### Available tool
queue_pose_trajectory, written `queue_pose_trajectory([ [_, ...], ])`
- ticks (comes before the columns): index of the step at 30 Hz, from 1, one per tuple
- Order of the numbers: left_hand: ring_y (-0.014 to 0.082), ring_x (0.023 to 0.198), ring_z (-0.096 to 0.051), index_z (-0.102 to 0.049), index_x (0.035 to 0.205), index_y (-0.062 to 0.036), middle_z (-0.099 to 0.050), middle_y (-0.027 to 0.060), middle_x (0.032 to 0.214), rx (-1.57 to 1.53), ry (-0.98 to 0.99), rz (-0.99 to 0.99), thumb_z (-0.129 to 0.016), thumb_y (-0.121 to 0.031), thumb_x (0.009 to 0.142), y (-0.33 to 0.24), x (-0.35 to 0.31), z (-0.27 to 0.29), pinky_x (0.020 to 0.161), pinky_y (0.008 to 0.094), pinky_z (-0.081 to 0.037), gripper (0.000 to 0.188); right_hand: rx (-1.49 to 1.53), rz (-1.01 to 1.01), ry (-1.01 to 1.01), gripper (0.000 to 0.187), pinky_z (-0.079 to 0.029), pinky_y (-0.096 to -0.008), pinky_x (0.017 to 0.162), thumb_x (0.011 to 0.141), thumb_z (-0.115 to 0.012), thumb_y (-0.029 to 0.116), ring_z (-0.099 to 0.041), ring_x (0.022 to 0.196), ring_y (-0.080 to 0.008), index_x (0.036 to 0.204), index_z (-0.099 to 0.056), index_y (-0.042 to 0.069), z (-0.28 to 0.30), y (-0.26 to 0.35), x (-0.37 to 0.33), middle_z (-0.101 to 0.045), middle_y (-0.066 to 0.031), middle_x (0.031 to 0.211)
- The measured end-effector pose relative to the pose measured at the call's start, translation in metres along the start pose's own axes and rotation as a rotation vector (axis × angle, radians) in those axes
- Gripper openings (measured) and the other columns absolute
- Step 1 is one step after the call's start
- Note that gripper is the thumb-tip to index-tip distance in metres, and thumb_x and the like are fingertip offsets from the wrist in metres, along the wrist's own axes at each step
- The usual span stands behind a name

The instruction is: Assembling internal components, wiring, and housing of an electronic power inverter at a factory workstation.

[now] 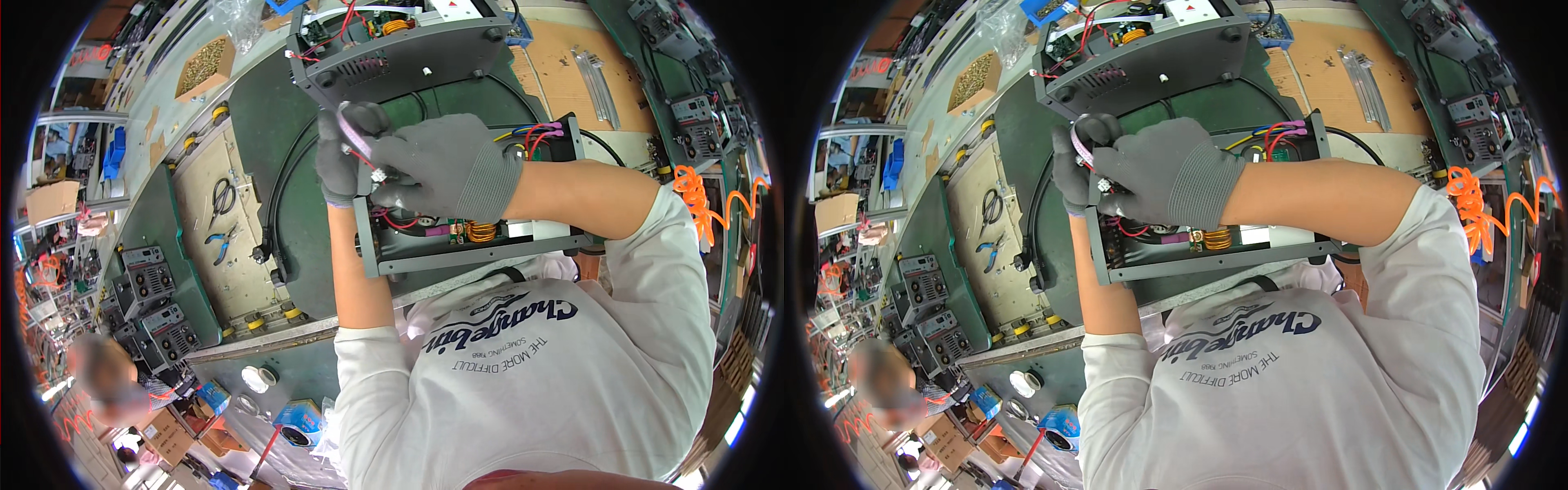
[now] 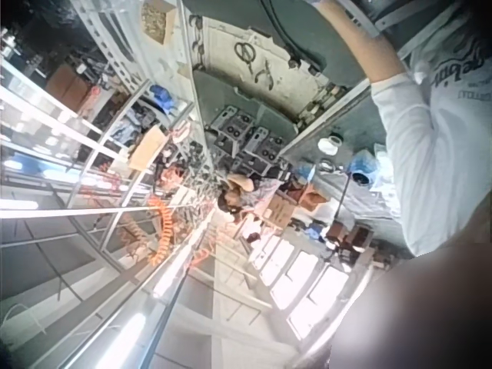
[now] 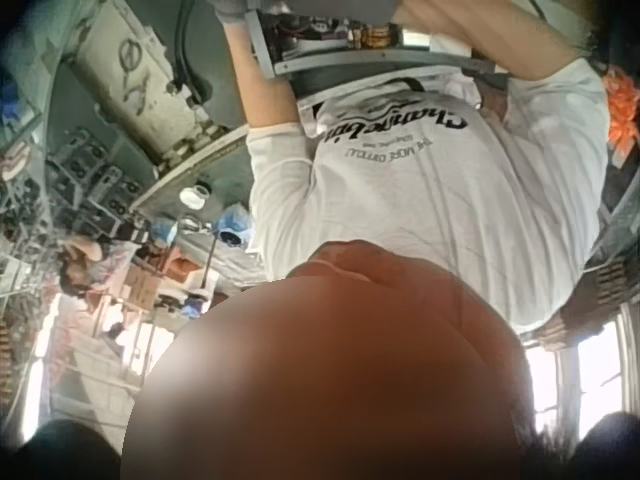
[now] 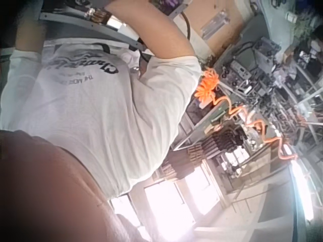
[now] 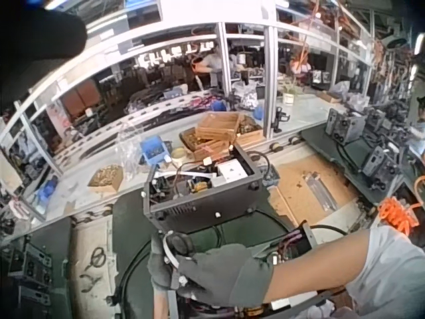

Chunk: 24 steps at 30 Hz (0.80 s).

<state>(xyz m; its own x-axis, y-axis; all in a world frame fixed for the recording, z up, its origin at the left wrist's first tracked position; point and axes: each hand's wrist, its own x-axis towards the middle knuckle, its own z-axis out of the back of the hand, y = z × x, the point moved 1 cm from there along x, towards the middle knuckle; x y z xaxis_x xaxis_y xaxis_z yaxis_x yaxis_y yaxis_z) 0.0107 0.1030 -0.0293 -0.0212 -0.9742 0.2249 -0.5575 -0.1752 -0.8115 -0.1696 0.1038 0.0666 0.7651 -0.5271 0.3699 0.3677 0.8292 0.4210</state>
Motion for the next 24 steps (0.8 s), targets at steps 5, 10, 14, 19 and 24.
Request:
queue_pose_trajectory([
  [5,0.0222,0.074,-0.044,-0.053,0.082,-0.0006,-0.05,0.0116,0.081,0.081,-0.015,-0.022,-0.027,-0.064,0.105,0.003,0.001,0.009,0.067,0.0354,-0.039,0.073,-0.093,0.013,0.054,0.029,-0.052,-0.0414,0.059,0.081,-0.079,0.026,-0.069,0.071,-0.0281,0.101,-0.062,0.015,-0.011,0.005,0.003,-0.068,-0.005,0.082],
  [10,0.0252,0.074,-0.042,-0.047,0.074,-0.0021,-0.044,0.0109,0.078,0.093,0.08,-0.022,-0.022,-0.069,0.103,-0.006,0.004,-0.004,0.069,0.0375,-0.041,0.077,0.433,0.272,0.163,0.022,-0.052,-0.0393,0.059,0.083,-0.077,0.02,-0.068,0.07,-0.0295,0.1,-0.066,0.011,-0.023,0.021,-0.017,-0.068,-0.0063,0.079],
  [14,0.0292,0.086,-0.051,-0.055,0.079,-0.001,-0.052,0.0149,0.09,-0.012,0.219,0.011,-0.022,-0.072,0.102,-0.008,0.005,0.011,0.079,0.0415,-0.045,0.081,0.742,0.223,0.461,0.017,-0.048,-0.0341,0.055,0.086,-0.074,0.02,-0.065,0.062,-0.0214,0.088,-0.065,0.006,0.012,0.01,0.01,-0.066,-0.0086,0.075],
  [19,0.0289,0.103,-0.06,-0.071,0.1,0.0036,-0.065,0.0146,0.107,0.056,-0.115,0.091,-0.041,-0.071,0.096,-0.021,-0.015,-0.005,0.091,0.0407,-0.048,0.081,1.262,-0.153,0.394,0.03,-0.04,-0.0262,0.049,0.09,-0.071,0.028,-0.055,0.053,-0.0109,0.086,-0.061,0.001,0.052,-0.039,0.012,-0.058,-0.0046,0.069],
  [24,0.0346,0.136,-0.047,-0.078,0.1,-0.0132,-0.067,0.0076,0.127,1.367,0.41,-0.084,-0.082,-0.036,0.061,-0.085,-0.033,-0.055,0.115,0.0506,-0.034,0.046,1.162,-0.358,0.267,0.029,-0.043,-0.0235,0.052,0.097,-0.065,0.03,-0.055,0.062,-0.0053,0.107,-0.064,0.002,0.062,-0.053,0.005,-0.062,-0.0022,0.077],
])
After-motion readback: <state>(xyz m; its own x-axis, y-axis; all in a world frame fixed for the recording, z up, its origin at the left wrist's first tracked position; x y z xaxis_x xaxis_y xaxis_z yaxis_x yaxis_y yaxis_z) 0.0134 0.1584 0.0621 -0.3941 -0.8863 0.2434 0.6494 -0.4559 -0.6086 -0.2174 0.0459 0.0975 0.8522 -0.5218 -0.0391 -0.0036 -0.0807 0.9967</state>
